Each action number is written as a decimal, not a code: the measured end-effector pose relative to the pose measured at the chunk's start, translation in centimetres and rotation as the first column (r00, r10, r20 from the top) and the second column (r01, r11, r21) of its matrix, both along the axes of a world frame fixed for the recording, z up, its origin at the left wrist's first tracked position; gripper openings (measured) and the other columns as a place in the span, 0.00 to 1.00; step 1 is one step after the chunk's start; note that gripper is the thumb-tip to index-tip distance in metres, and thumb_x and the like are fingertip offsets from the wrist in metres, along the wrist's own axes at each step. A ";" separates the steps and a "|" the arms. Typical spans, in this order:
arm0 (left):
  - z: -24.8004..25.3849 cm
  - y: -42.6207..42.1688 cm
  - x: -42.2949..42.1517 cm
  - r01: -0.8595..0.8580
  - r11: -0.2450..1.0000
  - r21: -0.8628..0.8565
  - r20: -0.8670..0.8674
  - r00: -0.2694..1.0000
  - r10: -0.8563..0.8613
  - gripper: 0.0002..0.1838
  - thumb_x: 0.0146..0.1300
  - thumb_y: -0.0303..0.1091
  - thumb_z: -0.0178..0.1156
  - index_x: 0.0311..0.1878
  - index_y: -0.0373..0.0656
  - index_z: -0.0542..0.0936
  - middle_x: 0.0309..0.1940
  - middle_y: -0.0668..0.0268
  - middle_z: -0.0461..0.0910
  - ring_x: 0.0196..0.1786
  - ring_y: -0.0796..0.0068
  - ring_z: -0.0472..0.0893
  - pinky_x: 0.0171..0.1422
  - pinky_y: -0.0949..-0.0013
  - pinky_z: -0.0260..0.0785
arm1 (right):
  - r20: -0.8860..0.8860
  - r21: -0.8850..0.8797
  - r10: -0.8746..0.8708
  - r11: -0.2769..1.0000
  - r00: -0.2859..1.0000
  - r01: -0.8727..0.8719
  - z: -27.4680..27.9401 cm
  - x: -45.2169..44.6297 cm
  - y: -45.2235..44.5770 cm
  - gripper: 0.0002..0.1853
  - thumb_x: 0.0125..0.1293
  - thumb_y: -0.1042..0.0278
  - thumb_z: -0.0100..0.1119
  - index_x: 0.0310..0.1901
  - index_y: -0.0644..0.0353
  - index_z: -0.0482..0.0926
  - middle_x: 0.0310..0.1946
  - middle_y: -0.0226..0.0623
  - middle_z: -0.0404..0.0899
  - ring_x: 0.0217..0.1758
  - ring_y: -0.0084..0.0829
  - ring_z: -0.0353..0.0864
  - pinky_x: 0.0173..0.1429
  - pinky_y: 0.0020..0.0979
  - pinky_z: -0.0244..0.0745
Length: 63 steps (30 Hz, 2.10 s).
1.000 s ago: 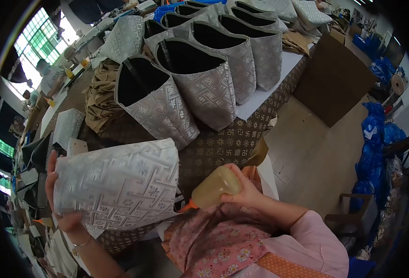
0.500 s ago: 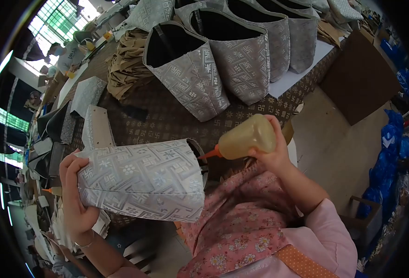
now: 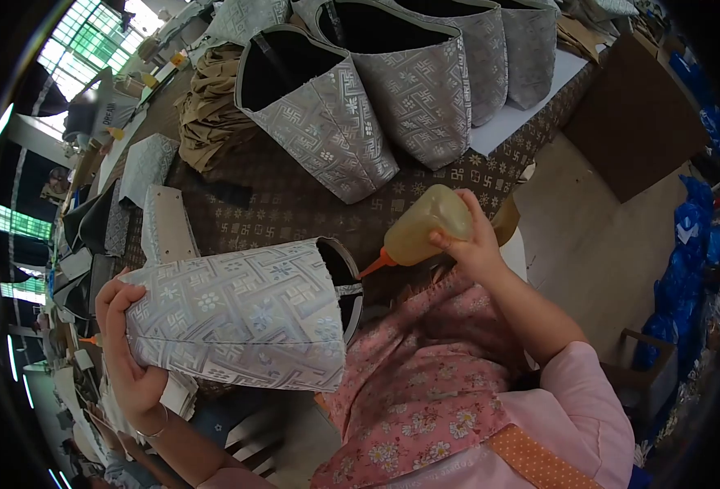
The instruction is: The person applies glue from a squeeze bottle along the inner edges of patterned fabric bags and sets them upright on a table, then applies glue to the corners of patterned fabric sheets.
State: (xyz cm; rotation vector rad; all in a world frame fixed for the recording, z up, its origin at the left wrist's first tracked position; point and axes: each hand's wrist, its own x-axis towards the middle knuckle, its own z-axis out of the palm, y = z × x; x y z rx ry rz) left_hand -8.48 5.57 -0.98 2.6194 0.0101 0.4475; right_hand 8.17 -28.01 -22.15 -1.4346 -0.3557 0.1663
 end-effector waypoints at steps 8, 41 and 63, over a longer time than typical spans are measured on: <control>-0.1 -0.5 -0.1 0.037 0.999 -0.017 0.017 0.999 -0.037 0.35 0.28 0.32 0.53 0.50 0.37 0.70 0.56 0.55 0.61 0.61 0.59 0.62 0.66 0.63 0.48 | -0.179 0.080 0.012 0.997 0.984 0.002 -1.8 -1.7 -1.0 0.26 0.57 0.64 0.66 0.51 0.60 0.62 0.43 0.30 0.72 0.47 0.20 0.70 0.52 0.23 0.67; -23.9 -0.2 -10.9 -0.415 0.906 -0.084 0.291 0.859 0.421 0.27 0.40 0.30 0.72 0.32 0.45 0.58 0.61 0.52 0.54 0.60 0.59 0.62 0.59 0.68 0.53 | -0.138 0.212 -0.386 0.888 0.912 0.408 -4.2 -1.6 -0.2 0.35 0.62 0.63 0.61 0.64 0.61 0.51 0.44 0.32 0.70 0.45 0.22 0.70 0.47 0.23 0.69; -26.4 0.9 -12.0 -0.397 0.684 -0.612 0.161 0.784 0.599 0.24 0.42 0.21 0.68 0.31 0.46 0.58 0.64 0.58 0.52 0.59 0.65 0.64 0.60 0.70 0.57 | -0.449 0.295 0.132 0.955 0.884 0.007 -4.3 -2.6 2.0 0.26 0.58 0.60 0.65 0.53 0.58 0.64 0.46 0.30 0.70 0.51 0.24 0.70 0.54 0.27 0.67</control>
